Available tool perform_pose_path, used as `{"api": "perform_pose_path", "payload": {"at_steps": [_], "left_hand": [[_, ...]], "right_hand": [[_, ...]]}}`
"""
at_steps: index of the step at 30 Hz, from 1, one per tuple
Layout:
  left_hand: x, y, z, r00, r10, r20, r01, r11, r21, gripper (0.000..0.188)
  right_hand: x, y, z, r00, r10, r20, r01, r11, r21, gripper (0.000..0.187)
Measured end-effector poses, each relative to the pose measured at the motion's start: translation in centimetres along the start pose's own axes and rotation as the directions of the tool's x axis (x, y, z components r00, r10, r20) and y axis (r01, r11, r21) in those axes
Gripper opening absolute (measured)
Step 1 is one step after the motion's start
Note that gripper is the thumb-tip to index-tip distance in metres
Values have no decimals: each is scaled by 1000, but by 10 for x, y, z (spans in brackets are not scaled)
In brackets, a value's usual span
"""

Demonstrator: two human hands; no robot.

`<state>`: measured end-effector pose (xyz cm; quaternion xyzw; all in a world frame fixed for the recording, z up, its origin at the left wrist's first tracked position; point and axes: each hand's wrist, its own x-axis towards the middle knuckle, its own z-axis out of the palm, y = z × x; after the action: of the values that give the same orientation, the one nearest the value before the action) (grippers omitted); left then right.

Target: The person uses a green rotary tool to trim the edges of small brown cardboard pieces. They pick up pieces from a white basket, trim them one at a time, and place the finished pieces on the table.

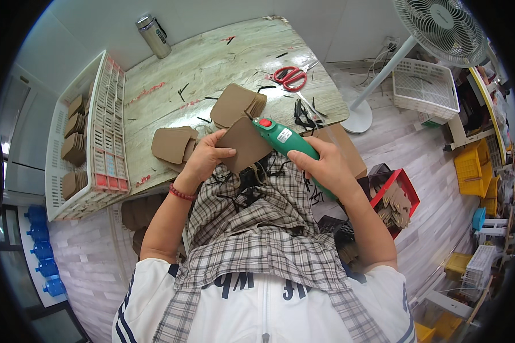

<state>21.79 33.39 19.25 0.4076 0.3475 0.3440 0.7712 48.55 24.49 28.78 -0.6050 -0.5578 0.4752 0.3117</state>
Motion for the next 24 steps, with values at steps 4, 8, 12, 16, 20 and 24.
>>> {"api": "perform_pose_path", "payload": {"at_steps": [4,8,12,16,20,24], "left_hand": [[-3,10,-8,997,72,-19,-66,975,214,31],[-8,19,-27,966,206,-154,-161,952,259,24],[-8,22,-38,937,247,-247,-207,962,178,17],[-11,27,-41,952,193,-236,-167,978,128,16],[-15,32,-36,967,148,-205,-129,986,105,16],[-15,23,-41,981,116,-155,-93,985,148,15]], "right_hand": [[2,-3,-2,996,55,66,-60,996,66,30],[1,-6,-6,986,118,121,-129,987,91,29],[3,-7,-3,976,142,166,-157,984,79,29],[8,-7,1,966,140,216,-156,986,55,30],[12,-7,8,963,137,232,-156,986,63,33],[16,-14,17,967,140,214,-146,989,15,35]]}}
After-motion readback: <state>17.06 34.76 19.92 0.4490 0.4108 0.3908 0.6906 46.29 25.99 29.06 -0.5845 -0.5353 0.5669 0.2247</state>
